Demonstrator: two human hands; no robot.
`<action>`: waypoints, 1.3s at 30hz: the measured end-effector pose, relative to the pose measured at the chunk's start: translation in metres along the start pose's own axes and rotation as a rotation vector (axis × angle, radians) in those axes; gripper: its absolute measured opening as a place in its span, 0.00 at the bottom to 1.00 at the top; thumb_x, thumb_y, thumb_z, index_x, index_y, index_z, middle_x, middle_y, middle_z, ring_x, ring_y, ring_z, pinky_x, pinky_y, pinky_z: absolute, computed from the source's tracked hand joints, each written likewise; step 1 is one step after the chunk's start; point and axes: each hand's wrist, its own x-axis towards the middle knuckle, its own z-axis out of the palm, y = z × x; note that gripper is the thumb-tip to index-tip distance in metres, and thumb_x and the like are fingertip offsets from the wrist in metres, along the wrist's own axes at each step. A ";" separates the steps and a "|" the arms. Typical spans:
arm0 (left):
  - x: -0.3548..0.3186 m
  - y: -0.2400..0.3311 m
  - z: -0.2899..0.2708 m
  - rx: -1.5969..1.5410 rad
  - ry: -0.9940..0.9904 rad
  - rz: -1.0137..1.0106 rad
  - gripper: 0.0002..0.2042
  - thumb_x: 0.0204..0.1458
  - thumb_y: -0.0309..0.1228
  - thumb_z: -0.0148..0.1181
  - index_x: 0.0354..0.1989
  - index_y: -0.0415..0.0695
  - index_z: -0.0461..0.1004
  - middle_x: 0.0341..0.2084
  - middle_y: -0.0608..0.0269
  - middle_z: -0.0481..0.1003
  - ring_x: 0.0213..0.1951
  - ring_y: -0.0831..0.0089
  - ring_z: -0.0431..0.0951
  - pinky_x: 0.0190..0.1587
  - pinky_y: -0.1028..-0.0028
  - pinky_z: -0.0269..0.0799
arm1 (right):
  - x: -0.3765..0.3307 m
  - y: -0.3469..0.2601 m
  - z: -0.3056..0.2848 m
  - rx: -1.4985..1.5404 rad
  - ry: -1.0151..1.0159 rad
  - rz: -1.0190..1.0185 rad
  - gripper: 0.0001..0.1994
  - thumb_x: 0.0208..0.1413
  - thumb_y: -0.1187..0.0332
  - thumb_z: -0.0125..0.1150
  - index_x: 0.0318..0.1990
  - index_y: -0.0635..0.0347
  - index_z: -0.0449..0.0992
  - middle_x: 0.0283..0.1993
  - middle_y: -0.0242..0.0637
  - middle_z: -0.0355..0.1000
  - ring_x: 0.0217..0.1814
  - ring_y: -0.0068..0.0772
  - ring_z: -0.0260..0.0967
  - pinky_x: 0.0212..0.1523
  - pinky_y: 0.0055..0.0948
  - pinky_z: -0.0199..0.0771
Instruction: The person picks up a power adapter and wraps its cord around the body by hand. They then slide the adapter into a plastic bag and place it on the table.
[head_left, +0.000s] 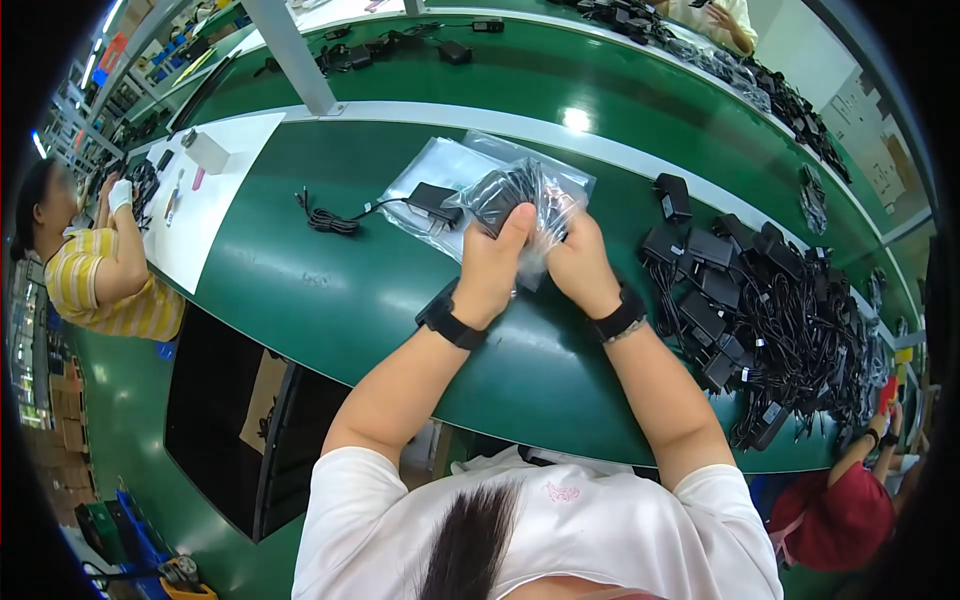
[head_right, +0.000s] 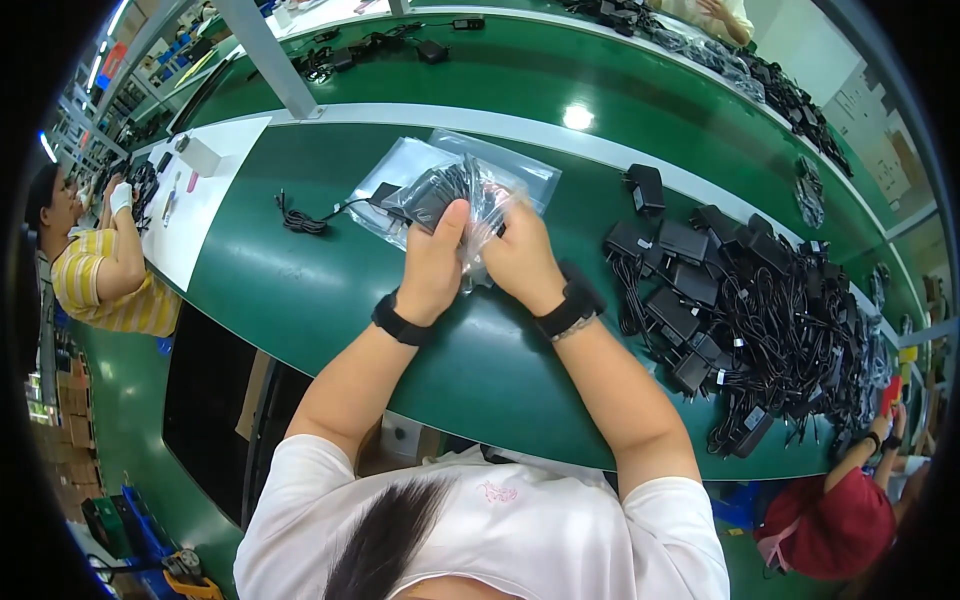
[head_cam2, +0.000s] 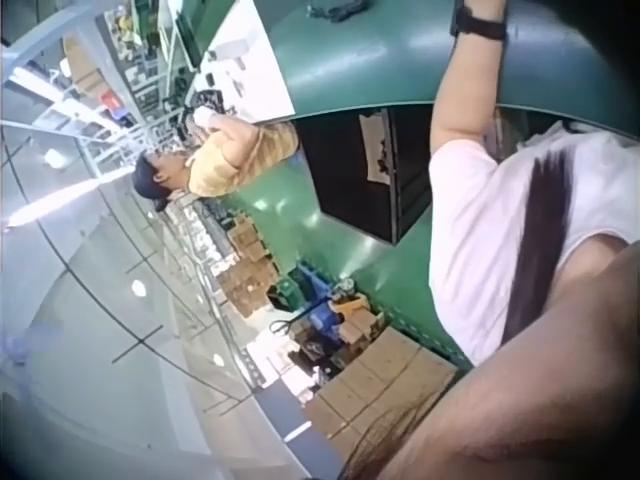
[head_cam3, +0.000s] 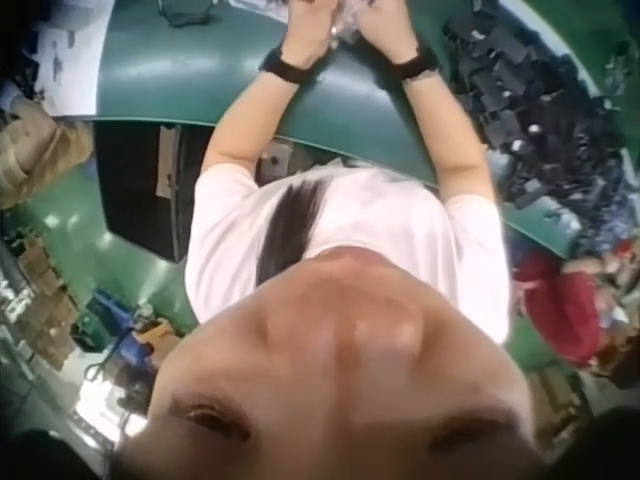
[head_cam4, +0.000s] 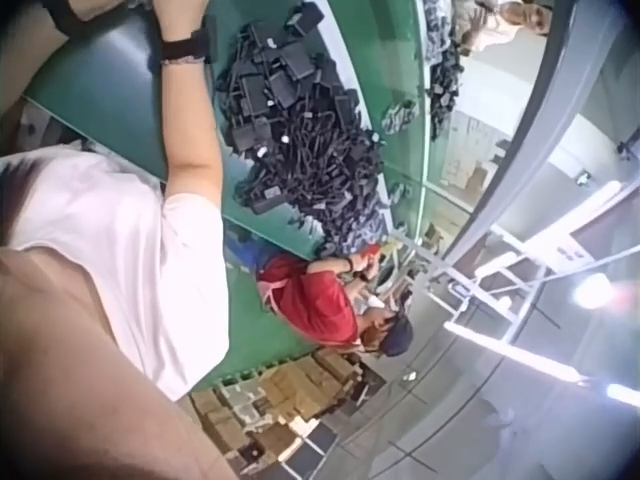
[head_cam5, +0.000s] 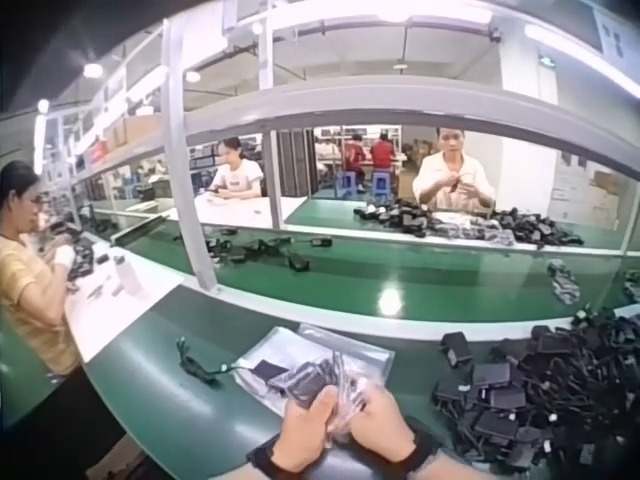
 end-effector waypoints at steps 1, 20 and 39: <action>0.002 0.004 0.003 -0.103 -0.038 -0.058 0.10 0.53 0.31 0.54 0.40 0.40 0.69 0.30 0.69 0.72 0.32 0.83 0.69 0.34 0.82 0.65 | 0.005 0.000 -0.008 -0.369 -0.099 -0.245 0.19 0.48 0.74 0.56 0.50 0.65 0.65 0.48 0.45 0.65 0.47 0.39 0.64 0.47 0.32 0.64; 0.019 0.015 -0.022 -0.402 0.209 -0.192 0.09 0.47 0.21 0.56 0.38 0.37 0.70 0.34 0.61 0.73 0.36 0.68 0.73 0.44 0.68 0.69 | 0.003 0.001 -0.033 0.340 -0.416 0.164 0.22 0.57 0.65 0.51 0.58 0.61 0.61 0.62 0.36 0.57 0.64 0.30 0.51 0.59 0.28 0.54; 0.014 0.021 -0.033 -0.560 0.092 -0.194 0.12 0.46 0.22 0.58 0.41 0.40 0.71 0.37 0.61 0.73 0.41 0.68 0.71 0.51 0.67 0.63 | 0.003 -0.012 -0.023 0.678 0.222 0.164 0.29 0.52 0.61 0.59 0.58 0.57 0.54 0.51 0.35 0.62 0.50 0.23 0.60 0.48 0.28 0.62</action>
